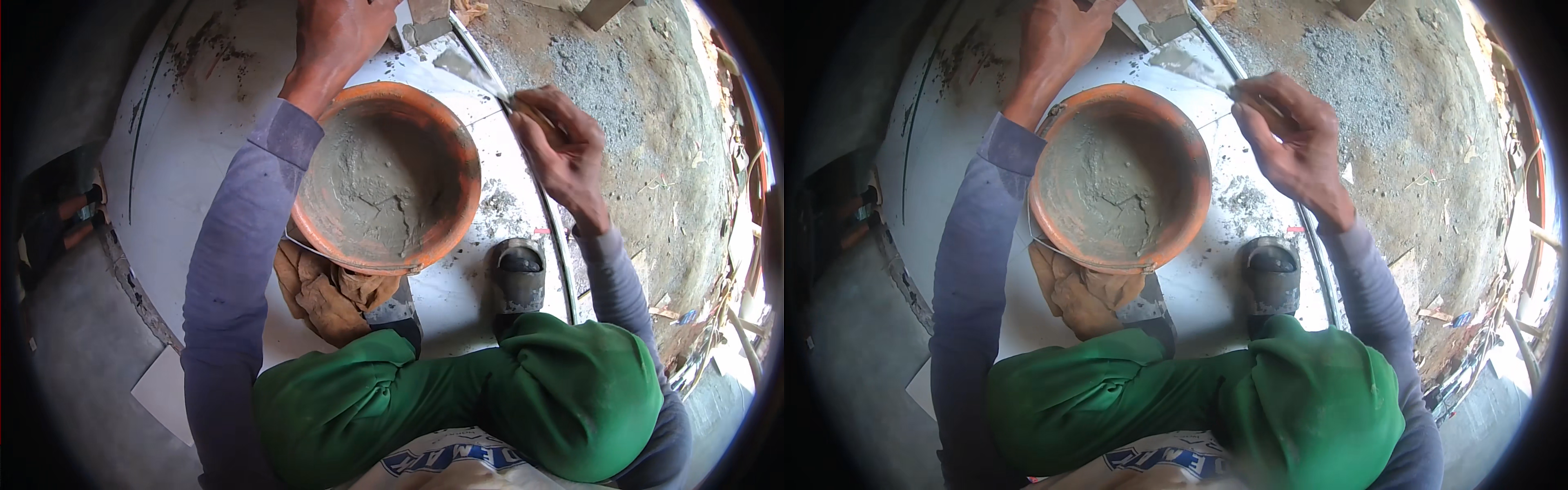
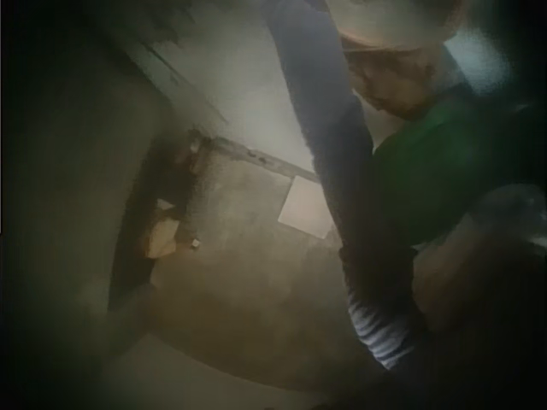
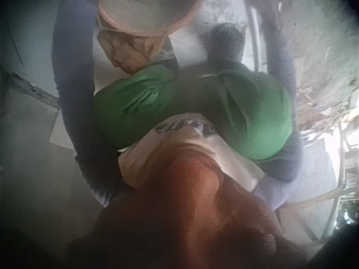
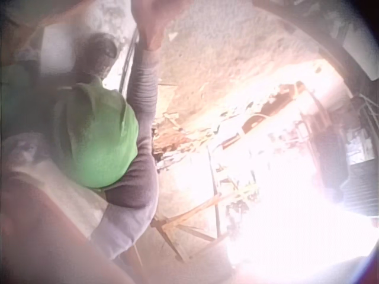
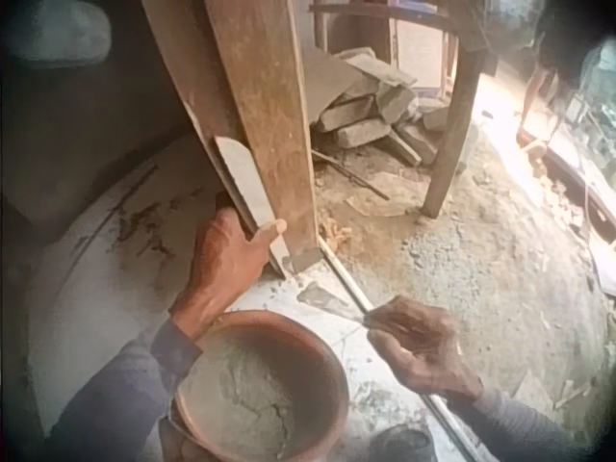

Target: The person wipes a floor edge with a cloth, picks up a thin strip, and applies mortar to a door frame edge using a trowel.

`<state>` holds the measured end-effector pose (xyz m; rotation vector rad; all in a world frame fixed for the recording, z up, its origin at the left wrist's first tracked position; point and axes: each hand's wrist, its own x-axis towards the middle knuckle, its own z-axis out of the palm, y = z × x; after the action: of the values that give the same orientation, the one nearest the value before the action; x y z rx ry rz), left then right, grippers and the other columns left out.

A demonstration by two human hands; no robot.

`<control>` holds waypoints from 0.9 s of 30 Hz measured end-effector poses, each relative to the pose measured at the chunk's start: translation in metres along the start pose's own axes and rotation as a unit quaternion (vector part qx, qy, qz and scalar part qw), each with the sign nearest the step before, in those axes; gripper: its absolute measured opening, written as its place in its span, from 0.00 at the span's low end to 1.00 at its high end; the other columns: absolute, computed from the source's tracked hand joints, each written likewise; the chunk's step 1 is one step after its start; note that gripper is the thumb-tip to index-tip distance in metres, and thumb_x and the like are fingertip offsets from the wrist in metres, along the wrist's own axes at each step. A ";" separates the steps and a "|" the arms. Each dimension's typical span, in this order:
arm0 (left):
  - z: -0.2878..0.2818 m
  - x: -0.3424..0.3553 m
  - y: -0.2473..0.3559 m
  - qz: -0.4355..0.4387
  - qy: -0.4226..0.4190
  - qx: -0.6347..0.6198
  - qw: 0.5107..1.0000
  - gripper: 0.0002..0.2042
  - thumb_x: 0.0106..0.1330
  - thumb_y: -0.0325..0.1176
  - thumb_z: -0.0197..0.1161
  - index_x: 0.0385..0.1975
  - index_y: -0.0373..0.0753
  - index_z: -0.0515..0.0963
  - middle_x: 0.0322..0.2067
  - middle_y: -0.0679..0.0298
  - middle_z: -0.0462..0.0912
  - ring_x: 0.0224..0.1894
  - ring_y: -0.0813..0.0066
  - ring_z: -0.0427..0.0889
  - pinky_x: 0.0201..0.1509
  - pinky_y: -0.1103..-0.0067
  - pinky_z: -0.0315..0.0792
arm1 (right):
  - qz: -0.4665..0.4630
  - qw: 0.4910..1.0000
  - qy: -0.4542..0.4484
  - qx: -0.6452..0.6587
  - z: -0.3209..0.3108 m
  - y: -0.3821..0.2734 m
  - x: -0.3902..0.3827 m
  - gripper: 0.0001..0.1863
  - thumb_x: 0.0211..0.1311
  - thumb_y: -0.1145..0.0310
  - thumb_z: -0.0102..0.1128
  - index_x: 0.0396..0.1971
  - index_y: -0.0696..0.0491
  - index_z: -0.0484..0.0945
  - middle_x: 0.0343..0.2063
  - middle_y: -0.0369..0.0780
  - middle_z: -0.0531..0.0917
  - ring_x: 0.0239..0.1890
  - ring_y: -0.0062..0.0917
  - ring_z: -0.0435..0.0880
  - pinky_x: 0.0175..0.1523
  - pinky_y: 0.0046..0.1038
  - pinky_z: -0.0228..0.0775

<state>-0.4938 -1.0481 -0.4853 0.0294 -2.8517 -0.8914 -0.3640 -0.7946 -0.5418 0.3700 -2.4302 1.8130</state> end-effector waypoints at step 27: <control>-0.001 -0.002 0.009 0.008 0.010 0.015 1.000 0.22 0.67 0.46 0.74 0.42 0.27 0.86 0.39 0.41 0.90 0.42 0.50 0.91 0.45 0.64 0.81 | 0.105 0.994 -0.001 -0.018 -0.067 -0.012 -0.035 0.05 0.67 0.77 0.66 0.40 0.59 0.87 0.36 0.40 0.90 0.37 0.23 0.89 0.41 0.28 0.83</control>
<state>-0.4910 -1.0408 -0.4795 0.0179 -2.8428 -0.8416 -0.3322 -0.7288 -0.5182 0.1167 -2.5860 1.8419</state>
